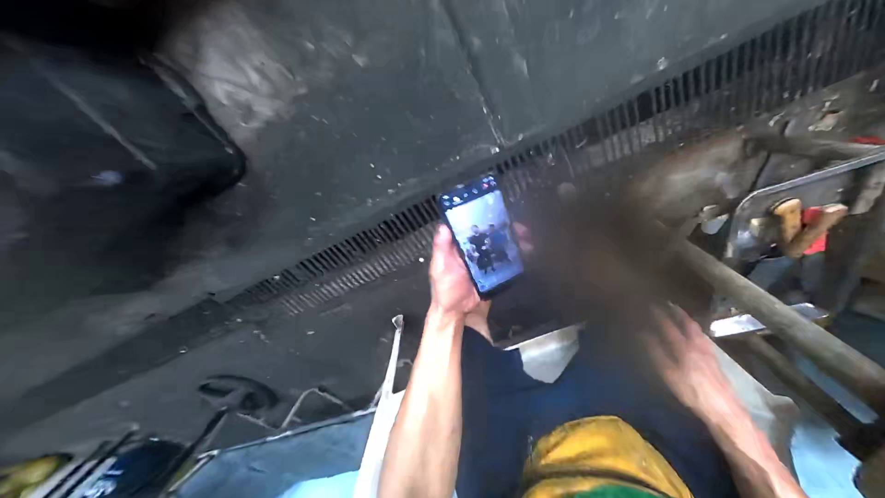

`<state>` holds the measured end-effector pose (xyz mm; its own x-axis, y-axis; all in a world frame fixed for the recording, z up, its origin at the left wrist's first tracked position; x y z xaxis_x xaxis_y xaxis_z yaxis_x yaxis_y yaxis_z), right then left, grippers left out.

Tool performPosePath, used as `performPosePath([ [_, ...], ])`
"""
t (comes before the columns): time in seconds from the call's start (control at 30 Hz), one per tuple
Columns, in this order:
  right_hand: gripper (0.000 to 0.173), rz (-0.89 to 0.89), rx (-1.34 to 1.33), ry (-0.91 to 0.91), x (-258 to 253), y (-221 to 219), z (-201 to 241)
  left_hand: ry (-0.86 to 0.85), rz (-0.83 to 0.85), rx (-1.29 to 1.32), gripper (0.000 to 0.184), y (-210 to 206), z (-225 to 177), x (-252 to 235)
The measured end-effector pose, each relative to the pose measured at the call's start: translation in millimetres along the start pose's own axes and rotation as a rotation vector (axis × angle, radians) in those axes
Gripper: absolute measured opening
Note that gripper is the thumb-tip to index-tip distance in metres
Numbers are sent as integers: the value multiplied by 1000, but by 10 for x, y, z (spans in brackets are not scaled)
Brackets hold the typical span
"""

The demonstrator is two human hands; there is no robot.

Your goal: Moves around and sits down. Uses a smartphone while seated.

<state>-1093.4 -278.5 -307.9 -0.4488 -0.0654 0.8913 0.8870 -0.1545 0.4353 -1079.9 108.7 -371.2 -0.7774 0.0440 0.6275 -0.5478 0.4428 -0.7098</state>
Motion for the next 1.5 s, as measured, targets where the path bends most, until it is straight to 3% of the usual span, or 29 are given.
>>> performPosePath([
  [0.17, 78, 49, 20, 0, -181, -28, -169, -60, -61, 0, 86, 823, 447, -313],
  [0.27, 93, 113, 52, -20, -364, 2, -200, -112, -175, 81, 92, 1004, 659, -333],
  [0.43, 90, -53, 172, 29, -663, 15, -139, -164, -200, 31, 69, 958, 693, -329],
  [0.57, 85, -193, 179, 68, -755, 26, -111, -273, -109, -185, 68, 779, 499, -256],
  [0.73, 82, -358, 111, 177, -785, -78, -205, -334, 33, -175, 71, 614, 373, -137],
  [0.8, 81, -422, 73, 210, -758, -121, -251, -358, 10, -185, 74, 546, 379, -81],
  [0.87, 81, -482, 49, 234, -672, -201, -309, -360, 17, -161, 79, 440, 434, 29],
  [0.97, 83, -577, 20, 270, -613, -303, -461, -418, 179, -280, 84, 318, 562, 197],
  [1.07, 84, -592, -15, 303, -552, -361, -649, -478, 296, -235, 84, 170, 781, 475],
  [1.17, 85, -577, 5, 318, -365, -442, -815, -503, 250, -146, 85, 142, 1086, 858],
  [1.3, 72, -765, 109, 628, 151, -639, -809, -448, 177, -169, 84, 242, 1544, 1399],
  [1.4, 56, -703, 87, 890, 534, -905, -794, -437, 103, -178, 86, 382, 1858, 1702],
  [1.5, 44, -658, 37, 1030, 745, -1081, -887, -444, 107, -120, 91, 499, 2040, 1874],
])
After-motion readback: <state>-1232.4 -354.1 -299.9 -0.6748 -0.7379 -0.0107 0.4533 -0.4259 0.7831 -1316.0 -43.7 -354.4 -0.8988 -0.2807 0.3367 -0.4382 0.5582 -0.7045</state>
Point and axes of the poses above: each hand's wrist, its own x-axis away from the middle knuckle, its own y-axis out of the back of the hand, z = x × y, the point moved 4 cm from there along -x, towards the middle knuckle, and after that the axes turned 4 degrees about z, right-handed, at the moved point
